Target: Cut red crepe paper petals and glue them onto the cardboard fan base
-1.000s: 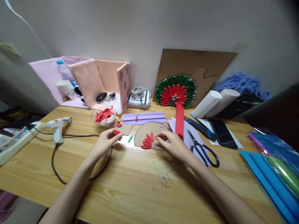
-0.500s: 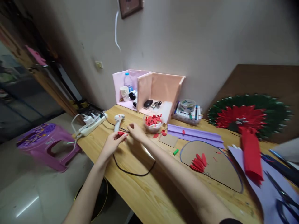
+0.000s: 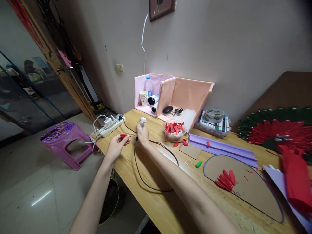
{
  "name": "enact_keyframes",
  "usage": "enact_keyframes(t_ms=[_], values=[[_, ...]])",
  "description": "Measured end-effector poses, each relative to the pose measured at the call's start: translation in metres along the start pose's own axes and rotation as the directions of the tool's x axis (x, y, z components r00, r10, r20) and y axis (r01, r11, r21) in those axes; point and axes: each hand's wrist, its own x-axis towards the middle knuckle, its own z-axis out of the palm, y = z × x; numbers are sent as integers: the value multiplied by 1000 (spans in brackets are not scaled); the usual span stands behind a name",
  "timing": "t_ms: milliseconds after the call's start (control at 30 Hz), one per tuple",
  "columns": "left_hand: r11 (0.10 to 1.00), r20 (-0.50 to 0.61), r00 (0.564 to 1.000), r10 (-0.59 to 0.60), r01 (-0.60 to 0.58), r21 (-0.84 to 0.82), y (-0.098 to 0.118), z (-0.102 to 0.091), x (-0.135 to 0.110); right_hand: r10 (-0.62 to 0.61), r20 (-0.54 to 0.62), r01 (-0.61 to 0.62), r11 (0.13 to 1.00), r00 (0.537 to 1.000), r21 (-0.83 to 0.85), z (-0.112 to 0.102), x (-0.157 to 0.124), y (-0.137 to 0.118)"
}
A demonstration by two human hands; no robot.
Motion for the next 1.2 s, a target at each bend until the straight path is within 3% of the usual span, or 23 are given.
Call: enact_keyframes(t_ms=[133,233,300,367,433,500,600,700,767,900,1200], values=[[998,73,996,60,-58,-24,15,17,-6,-73,-85,83,989,994,125,-59,-49,-4],[995,211,973,95,-96,-9,24,49,-12,-108,-184,167,925,977,342,-130,-102,8],[993,356,928,113,-121,2,28,81,-18,-70,-251,171,898,965,405,-184,-137,23],[992,533,839,104,-124,1,31,121,-26,-46,-343,169,926,938,338,-235,-171,43],[995,709,702,71,-101,0,32,164,-37,-18,-457,129,969,889,212,-277,-201,65],[996,827,560,55,-90,-6,31,205,-48,33,-519,32,993,854,115,-305,-225,87],[994,899,435,58,-111,-10,29,258,-60,152,-480,-131,988,864,78,-326,-251,113],[991,912,400,92,-124,-46,27,296,-65,202,-380,-210,977,903,20,-331,-262,126],[990,910,400,106,-126,-60,27,311,-67,188,-329,-212,976,926,-40,-333,-264,128],[987,904,419,90,-158,-25,29,321,-67,218,-265,-246,966,939,-80,-339,-258,126],[991,924,380,35,-135,18,7,321,-38,371,-165,-387,919,914,-75,-346,-240,121]])
